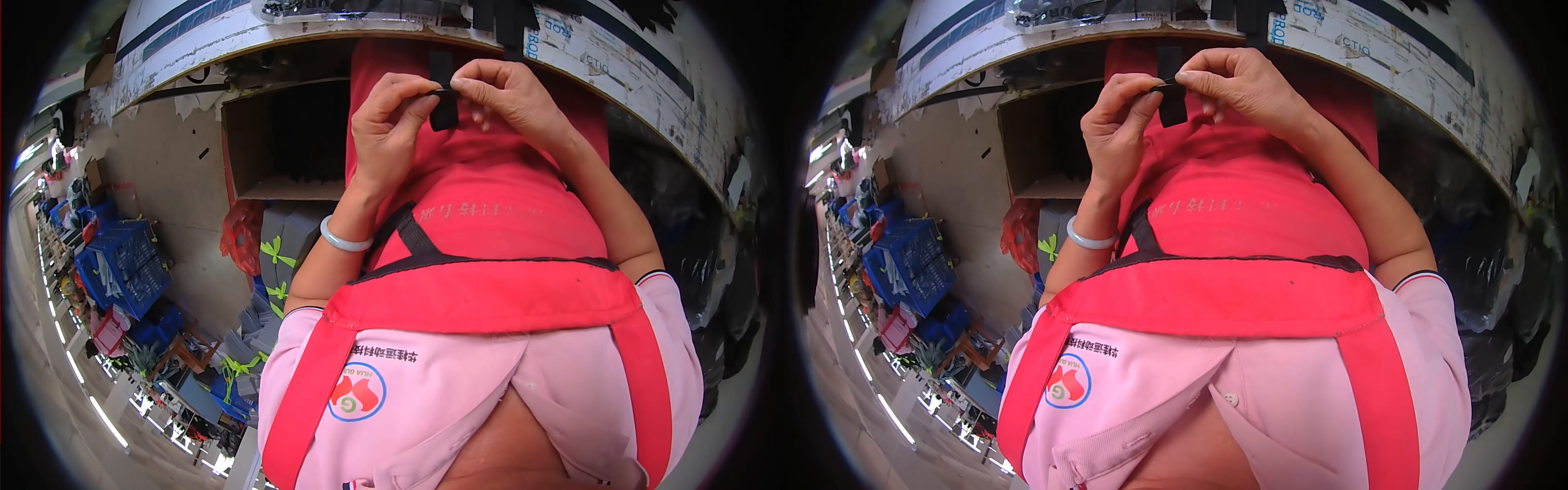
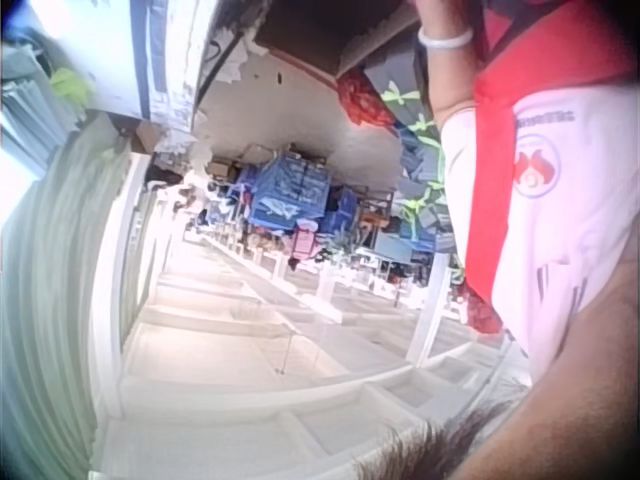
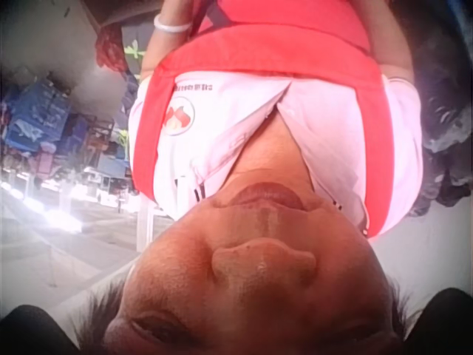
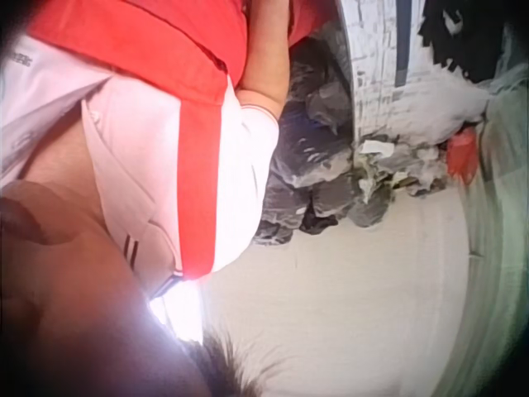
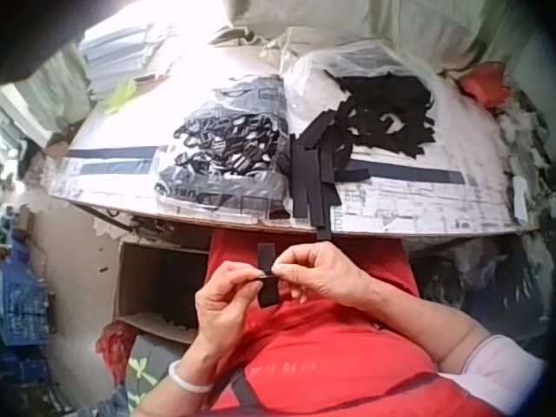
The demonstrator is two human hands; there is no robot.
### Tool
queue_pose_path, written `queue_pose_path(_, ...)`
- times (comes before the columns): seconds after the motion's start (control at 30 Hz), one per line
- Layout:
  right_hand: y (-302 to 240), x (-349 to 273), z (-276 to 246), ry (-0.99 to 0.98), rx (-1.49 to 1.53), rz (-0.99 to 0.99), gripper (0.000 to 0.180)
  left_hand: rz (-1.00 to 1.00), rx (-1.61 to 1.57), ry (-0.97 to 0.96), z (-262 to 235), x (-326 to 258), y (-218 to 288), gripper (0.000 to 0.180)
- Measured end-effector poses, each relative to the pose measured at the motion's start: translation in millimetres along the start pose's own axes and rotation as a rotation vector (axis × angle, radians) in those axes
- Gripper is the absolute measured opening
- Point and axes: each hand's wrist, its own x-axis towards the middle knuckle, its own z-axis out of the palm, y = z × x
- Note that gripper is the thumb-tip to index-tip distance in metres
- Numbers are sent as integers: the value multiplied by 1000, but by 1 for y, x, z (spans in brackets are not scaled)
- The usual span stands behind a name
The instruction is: Assembling plastic buckles onto black adjustable straps.
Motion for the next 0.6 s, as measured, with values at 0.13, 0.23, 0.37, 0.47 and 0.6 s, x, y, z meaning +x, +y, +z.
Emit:
queue_pose_path(0.13, -1, -1, -2, 23, -114, -43, 21, -6, -20, -36, -3, -1, 2, 15)
queue_pose_path(0.23, 0, 1, -3, 168, -79, -138, 19, -71, -28, -90, -2, -5, 2, 15)
queue_pose_path(0.37, 4, 6, -6, 190, -5, -115, 22, -27, 2, -85, 2, -5, 2, 15)
queue_pose_path(0.47, 3, 7, -2, 187, 47, -82, 24, -38, -8, -80, 2, -5, 2, 16)
queue_pose_path(0.6, 5, 8, -2, 75, 102, 45, 25, -29, 23, -90, 0, -5, 4, 16)
